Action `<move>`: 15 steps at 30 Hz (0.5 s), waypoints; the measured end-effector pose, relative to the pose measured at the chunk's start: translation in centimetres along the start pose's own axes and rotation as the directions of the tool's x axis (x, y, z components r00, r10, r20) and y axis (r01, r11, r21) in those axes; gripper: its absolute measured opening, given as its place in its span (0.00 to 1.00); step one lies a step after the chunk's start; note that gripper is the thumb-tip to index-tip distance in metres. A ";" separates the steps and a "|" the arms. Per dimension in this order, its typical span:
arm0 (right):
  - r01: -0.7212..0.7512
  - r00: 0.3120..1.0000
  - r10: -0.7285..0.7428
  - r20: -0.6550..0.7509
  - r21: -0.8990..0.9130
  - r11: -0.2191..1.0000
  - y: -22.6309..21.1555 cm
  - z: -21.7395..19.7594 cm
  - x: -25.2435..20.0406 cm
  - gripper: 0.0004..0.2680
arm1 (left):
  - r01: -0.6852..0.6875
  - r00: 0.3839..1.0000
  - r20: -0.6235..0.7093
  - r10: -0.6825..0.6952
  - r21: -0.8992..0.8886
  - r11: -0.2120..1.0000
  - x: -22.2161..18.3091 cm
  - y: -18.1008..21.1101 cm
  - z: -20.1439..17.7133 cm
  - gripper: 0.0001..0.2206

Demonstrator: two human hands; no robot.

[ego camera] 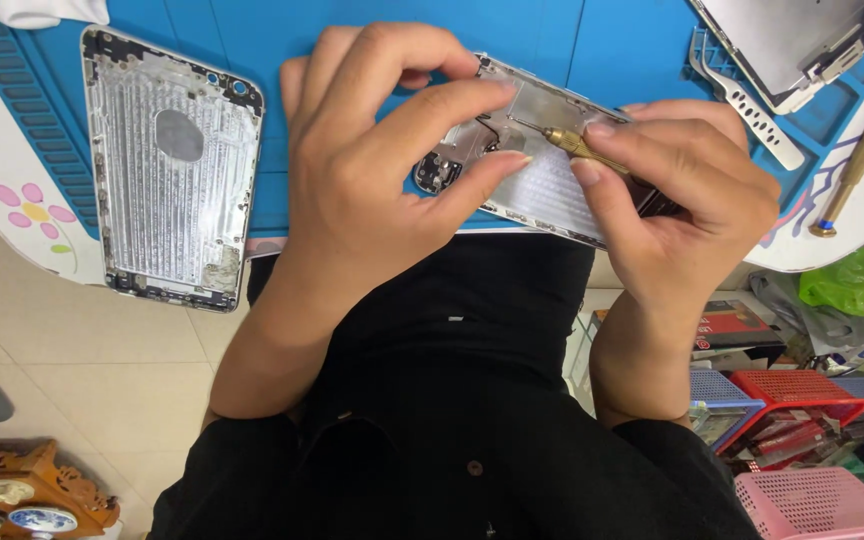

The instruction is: Repairing a mobile phone by handling internal components and using a precision screwdriver.

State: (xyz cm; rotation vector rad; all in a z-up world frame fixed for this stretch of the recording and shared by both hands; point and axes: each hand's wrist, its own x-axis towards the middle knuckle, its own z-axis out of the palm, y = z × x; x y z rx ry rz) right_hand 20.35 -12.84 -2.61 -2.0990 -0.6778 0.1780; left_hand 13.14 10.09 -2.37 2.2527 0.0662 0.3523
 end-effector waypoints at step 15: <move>0.049 0.992 -0.033 -0.119 0.127 0.991 1.2 0.0 -0.2 0.06 | -0.041 0.999 0.008 0.040 0.168 0.985 -2.0 0.4 -1.8 0.13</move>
